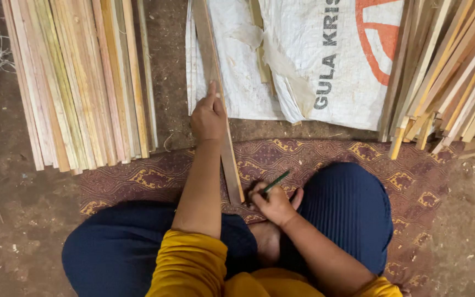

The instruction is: The person sits on the floor and repeatedly picks up thin wooden strips from a pile. Using a pencil, they mark each strip and then place it into a separate pile. The process is repeated for multiple strips.

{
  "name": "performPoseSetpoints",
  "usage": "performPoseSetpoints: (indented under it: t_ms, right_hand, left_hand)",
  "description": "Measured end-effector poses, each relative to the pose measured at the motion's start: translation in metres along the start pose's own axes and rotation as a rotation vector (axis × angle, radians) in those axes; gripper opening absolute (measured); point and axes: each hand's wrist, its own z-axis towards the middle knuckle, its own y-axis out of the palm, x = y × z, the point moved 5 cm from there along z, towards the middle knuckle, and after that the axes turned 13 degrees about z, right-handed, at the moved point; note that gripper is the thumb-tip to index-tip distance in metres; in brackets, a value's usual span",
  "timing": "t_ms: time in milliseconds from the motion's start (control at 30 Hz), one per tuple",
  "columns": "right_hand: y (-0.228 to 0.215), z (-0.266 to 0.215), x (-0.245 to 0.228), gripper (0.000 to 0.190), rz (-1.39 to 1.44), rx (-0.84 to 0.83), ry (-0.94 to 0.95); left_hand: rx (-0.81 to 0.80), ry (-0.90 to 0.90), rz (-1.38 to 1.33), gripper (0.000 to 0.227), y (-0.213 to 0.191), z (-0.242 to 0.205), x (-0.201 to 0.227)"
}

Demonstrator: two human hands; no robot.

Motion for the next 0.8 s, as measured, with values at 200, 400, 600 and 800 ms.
performPoseSetpoints:
  t_ms: [200,400,600,800]
  right_hand:
    - [0.003,0.024,-0.031,0.026,0.183,0.085,0.236]
    - [0.017,0.025,-0.019,0.026,-0.091,0.239,0.069]
    - [0.019,0.026,-0.054,0.021,-0.158,0.233,0.054]
    - [0.019,0.033,-0.045,0.017,-0.136,0.209,0.082]
  left_hand:
    - [-0.132,-0.039,-0.267,0.052,-0.023,0.011,0.000]
    - [-0.037,0.021,0.036,0.041,0.005,0.006,-0.013]
    - [0.069,0.042,0.392,0.036,-0.040,0.006,0.017]
    - [0.009,0.135,0.193,0.035,-0.032,-0.015,0.014]
